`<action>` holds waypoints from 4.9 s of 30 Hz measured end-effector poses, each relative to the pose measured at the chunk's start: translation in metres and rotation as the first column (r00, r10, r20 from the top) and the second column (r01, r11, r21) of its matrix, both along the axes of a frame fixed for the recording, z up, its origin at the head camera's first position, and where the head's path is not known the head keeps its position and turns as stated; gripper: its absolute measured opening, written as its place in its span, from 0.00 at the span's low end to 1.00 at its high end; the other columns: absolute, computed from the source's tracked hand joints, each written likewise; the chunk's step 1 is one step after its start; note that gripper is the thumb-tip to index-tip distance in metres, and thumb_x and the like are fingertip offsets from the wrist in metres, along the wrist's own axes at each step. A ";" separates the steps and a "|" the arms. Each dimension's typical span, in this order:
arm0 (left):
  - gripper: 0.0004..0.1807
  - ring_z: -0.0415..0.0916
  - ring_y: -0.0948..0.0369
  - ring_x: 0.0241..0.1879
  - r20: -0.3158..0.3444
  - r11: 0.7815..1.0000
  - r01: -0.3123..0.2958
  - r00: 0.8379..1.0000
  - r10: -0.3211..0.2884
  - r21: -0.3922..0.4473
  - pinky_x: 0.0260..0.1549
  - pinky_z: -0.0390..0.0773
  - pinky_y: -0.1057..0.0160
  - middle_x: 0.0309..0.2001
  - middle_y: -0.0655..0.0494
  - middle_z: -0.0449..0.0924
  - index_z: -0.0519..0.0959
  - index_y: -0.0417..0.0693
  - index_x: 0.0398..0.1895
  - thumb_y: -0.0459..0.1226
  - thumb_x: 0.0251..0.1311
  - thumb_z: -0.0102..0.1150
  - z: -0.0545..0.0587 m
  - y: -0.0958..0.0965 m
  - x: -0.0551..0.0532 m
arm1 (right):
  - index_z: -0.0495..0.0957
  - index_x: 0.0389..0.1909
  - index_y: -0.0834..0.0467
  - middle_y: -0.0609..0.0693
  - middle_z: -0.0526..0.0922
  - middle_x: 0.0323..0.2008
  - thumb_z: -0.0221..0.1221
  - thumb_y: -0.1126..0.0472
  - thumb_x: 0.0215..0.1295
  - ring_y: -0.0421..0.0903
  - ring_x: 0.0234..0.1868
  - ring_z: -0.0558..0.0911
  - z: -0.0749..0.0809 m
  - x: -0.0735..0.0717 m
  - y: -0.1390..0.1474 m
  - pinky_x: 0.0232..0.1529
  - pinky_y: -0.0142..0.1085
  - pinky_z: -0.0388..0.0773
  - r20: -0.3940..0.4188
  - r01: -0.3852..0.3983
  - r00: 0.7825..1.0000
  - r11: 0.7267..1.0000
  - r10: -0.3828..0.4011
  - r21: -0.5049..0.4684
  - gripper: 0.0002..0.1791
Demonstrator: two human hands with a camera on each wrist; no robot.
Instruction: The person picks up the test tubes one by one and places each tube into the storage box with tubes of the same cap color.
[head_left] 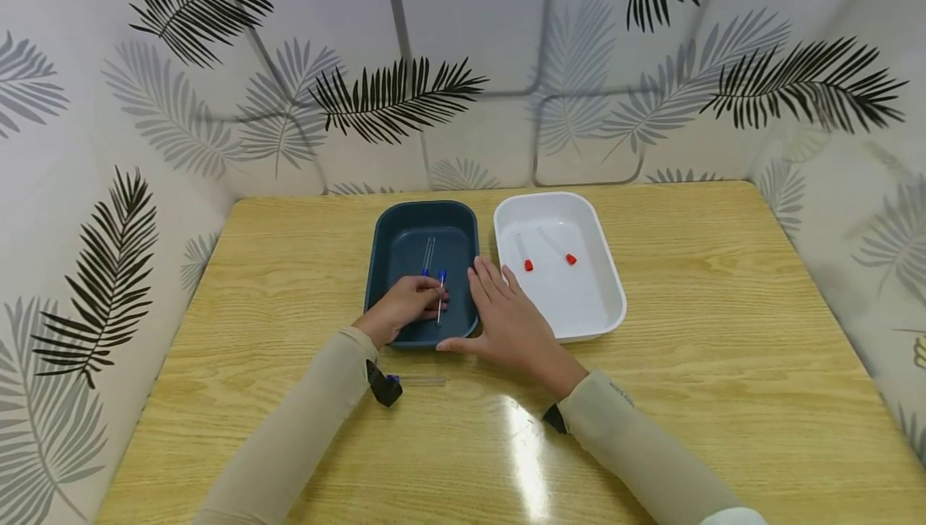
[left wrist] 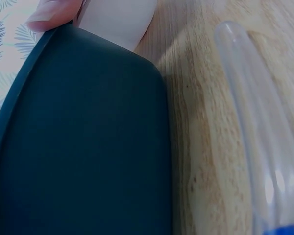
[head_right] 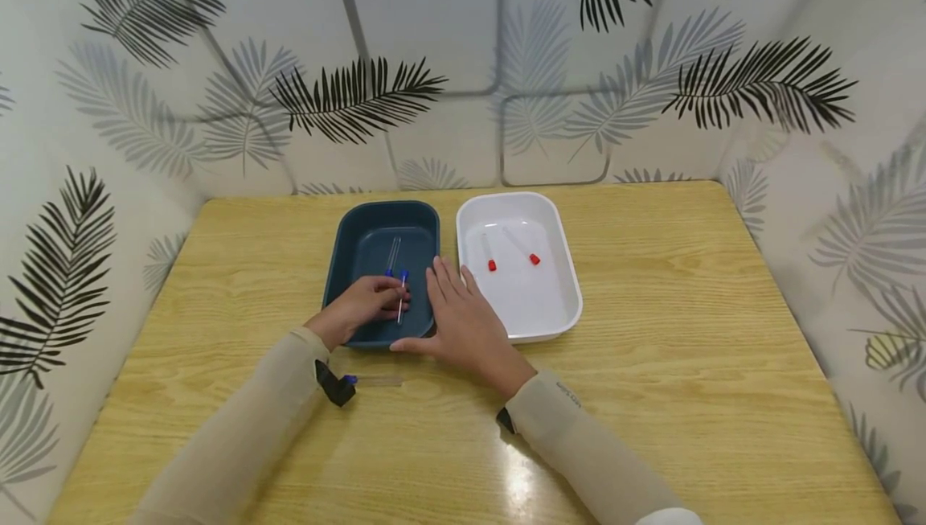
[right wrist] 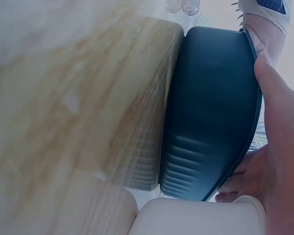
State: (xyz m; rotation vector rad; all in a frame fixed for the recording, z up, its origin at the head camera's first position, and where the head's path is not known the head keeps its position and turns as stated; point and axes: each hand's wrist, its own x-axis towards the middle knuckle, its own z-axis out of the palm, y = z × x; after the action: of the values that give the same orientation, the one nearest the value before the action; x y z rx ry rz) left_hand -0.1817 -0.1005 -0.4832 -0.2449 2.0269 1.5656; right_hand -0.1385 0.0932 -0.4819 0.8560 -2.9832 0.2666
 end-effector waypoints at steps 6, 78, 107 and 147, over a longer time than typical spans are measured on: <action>0.18 0.75 0.53 0.51 0.010 1.000 0.029 1.000 -0.029 0.005 0.47 0.75 0.59 0.52 0.42 0.74 0.70 0.35 0.58 0.36 0.69 0.46 0.003 0.000 0.000 | 0.48 0.71 0.62 0.56 0.45 0.72 0.33 0.14 0.43 0.48 0.72 0.41 0.001 0.001 0.000 0.68 0.44 0.34 0.006 -0.003 1.000 1.000 0.003 0.000 0.66; 0.18 0.80 0.60 0.40 -0.098 0.993 0.049 0.993 -0.060 -0.103 0.39 0.79 0.63 0.41 0.49 0.81 0.76 0.39 0.47 0.40 0.58 0.62 -0.003 0.003 -0.001 | 0.48 0.71 0.62 0.56 0.44 0.72 0.32 0.14 0.43 0.47 0.72 0.40 -0.001 0.000 0.000 0.68 0.44 0.32 0.002 -0.002 1.000 1.000 0.002 0.000 0.66; 0.20 0.80 0.58 0.37 -0.078 0.998 -0.003 0.997 -0.001 -0.055 0.37 0.79 0.64 0.40 0.46 0.78 0.77 0.37 0.45 0.46 0.67 0.50 -0.004 0.004 -0.003 | 0.48 0.71 0.63 0.57 0.44 0.72 0.32 0.15 0.44 0.47 0.72 0.40 0.000 0.000 0.001 0.68 0.44 0.34 -0.003 -0.013 1.000 1.000 0.013 -0.005 0.65; 0.12 0.76 0.47 0.48 -0.520 0.948 0.319 0.812 -0.266 0.014 0.46 0.76 0.58 0.46 0.46 0.79 0.77 0.44 0.49 0.37 0.67 0.50 0.031 -0.075 0.086 | 0.47 0.71 0.62 0.56 0.44 0.72 0.32 0.14 0.43 0.47 0.72 0.41 -0.003 0.001 0.000 0.68 0.43 0.32 -0.005 0.005 1.000 1.000 -0.005 -0.018 0.66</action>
State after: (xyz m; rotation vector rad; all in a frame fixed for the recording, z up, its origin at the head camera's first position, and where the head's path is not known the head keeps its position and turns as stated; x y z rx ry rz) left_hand -0.0960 -0.1756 -0.4517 0.5676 2.2214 1.6408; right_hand -0.1371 0.0935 -0.4848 0.8455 -2.9735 0.2910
